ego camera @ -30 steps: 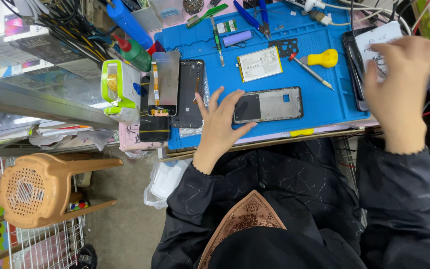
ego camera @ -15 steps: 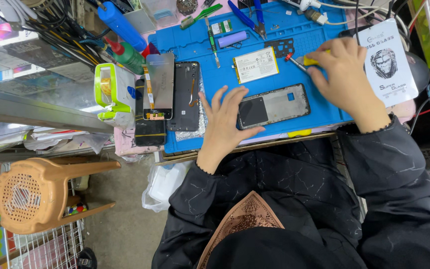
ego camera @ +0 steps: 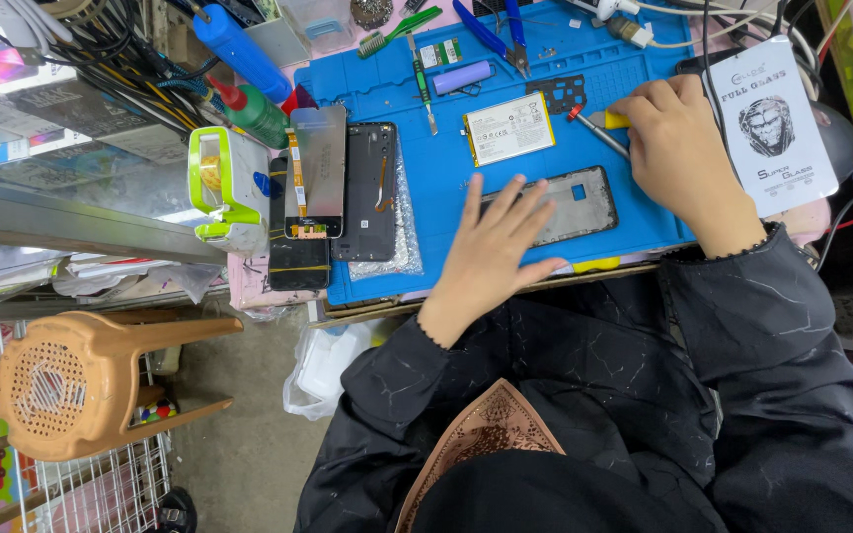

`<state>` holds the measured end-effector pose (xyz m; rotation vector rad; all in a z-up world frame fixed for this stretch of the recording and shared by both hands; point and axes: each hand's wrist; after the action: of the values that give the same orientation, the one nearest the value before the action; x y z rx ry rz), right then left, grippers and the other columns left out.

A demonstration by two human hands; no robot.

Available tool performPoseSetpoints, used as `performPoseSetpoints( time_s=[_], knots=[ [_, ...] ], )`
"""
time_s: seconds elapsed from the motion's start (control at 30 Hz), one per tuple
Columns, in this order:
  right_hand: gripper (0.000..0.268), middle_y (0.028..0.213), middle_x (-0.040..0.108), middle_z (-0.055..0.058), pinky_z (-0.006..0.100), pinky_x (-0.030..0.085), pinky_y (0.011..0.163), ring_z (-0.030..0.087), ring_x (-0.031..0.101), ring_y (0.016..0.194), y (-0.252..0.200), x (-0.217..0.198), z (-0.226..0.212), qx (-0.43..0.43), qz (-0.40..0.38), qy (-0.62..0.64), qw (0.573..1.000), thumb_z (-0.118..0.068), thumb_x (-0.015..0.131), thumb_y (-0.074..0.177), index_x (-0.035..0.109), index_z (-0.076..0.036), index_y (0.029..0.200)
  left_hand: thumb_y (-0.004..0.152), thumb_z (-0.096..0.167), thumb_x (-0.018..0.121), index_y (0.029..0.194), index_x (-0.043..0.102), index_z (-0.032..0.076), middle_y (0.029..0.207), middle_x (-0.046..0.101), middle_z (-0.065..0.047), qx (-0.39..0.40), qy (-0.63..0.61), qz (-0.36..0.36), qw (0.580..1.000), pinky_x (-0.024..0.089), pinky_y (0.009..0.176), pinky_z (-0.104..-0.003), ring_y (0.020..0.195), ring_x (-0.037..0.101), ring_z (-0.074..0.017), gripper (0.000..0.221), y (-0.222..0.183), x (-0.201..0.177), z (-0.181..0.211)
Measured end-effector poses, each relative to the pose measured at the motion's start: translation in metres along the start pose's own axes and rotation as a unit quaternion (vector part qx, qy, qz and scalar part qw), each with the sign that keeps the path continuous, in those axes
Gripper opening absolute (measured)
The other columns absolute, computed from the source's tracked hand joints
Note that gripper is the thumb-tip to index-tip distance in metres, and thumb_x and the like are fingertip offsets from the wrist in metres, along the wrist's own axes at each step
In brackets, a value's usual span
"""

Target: The person removes a mobile phone screen assembly from the device frame with a plastic tool and by hand, detaches internal ribbon cables, and separates the component from the main housing. They handle various phone parts including a battery and mid-frame on a repair mat.

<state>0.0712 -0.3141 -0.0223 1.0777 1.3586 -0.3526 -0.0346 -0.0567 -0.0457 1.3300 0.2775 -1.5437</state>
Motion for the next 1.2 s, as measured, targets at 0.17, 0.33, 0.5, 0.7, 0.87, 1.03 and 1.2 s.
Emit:
performPoseSetpoints(
  time_s=[0.17,0.33,0.5,0.7,0.87,1.03,1.2],
  knots=[
    [0.023,0.119,0.064,0.013,0.046,0.042,0.102,0.037,0.053,0.116,0.007,-0.007,-0.013,0.003,0.026,0.02,0.999,-0.006,0.071,0.099,0.07,-0.002,0.122,0.097,0.046,0.069,0.127,0.07,0.005,0.146,0.059,-0.006,-0.014,-0.035,0.002,0.999,0.012,0.131,-0.064,0.146,0.047,-0.028,0.051,0.0,0.015,-0.002],
    [0.029,0.117,0.063,0.014,0.047,0.04,0.101,0.036,0.053,0.118,0.024,-0.008,-0.03,0.001,0.042,0.091,0.995,-0.011,0.071,0.102,0.067,-0.002,0.128,0.094,0.038,0.072,0.12,0.072,0.012,0.144,0.06,-0.005,-0.017,-0.05,0.02,0.998,0.006,0.128,-0.068,0.143,0.047,-0.0278,0.037,0.007,-0.004,0.0],
    [0.023,0.109,0.066,0.01,0.047,0.048,0.094,0.036,0.058,0.105,0.072,0.019,-0.015,-0.016,-0.044,0.154,0.987,-0.007,0.07,0.098,0.07,-0.006,0.121,0.077,0.04,0.081,0.119,0.071,0.013,0.128,0.057,-0.005,-0.073,-0.086,0.013,0.994,0.003,0.124,-0.069,0.131,0.046,-0.0319,0.05,0.0,-0.047,-0.007],
    [0.018,0.11,0.064,0.022,0.048,0.05,0.087,0.042,0.061,0.108,0.115,0.036,-0.016,-0.086,0.131,0.073,0.985,0.006,0.067,0.086,0.067,0.006,0.103,0.092,0.021,0.076,0.121,0.07,0.011,0.13,0.058,-0.008,-0.116,-0.216,0.095,0.965,0.01,0.129,-0.062,0.132,0.051,-0.0309,0.032,-0.011,-0.04,-0.021],
    [0.014,0.099,0.066,0.02,0.047,0.051,0.084,0.04,0.064,0.101,0.133,0.062,-0.002,-0.085,0.088,-0.02,0.992,0.004,0.07,0.084,0.067,0.002,0.098,0.095,-0.003,0.071,0.107,0.074,0.008,0.106,0.068,-0.005,-0.193,-0.308,0.242,0.9,0.042,0.129,-0.049,0.1,0.071,-0.0188,0.017,-0.021,-0.018,-0.037],
    [0.009,0.096,0.066,0.018,0.046,0.051,0.086,0.038,0.064,0.097,0.116,0.042,0.002,-0.084,0.146,0.004,0.986,0.008,0.069,0.094,0.065,0.0,0.097,0.089,-0.003,0.078,0.104,0.073,0.004,0.101,0.071,-0.006,-0.211,-0.333,0.26,0.882,0.05,0.119,-0.046,0.088,0.072,-0.0166,0.018,-0.025,-0.013,-0.032],
    [0.006,0.094,0.066,0.013,0.033,0.05,0.079,0.024,0.064,0.087,0.07,-0.005,0.0,0.059,0.153,0.258,0.952,0.01,0.061,0.106,0.064,0.006,0.109,0.082,0.005,0.084,0.117,0.067,0.004,0.11,0.071,-0.009,-0.143,-0.252,0.245,0.925,0.043,0.121,-0.047,0.107,0.067,-0.0217,0.039,-0.02,-0.03,-0.028]
  ],
)
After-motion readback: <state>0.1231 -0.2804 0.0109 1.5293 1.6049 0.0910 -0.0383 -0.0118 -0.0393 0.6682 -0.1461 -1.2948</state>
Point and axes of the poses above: each hand's wrist, its own y-axis towards the middle knuckle, its own x-axis out of the palm, z = x × y
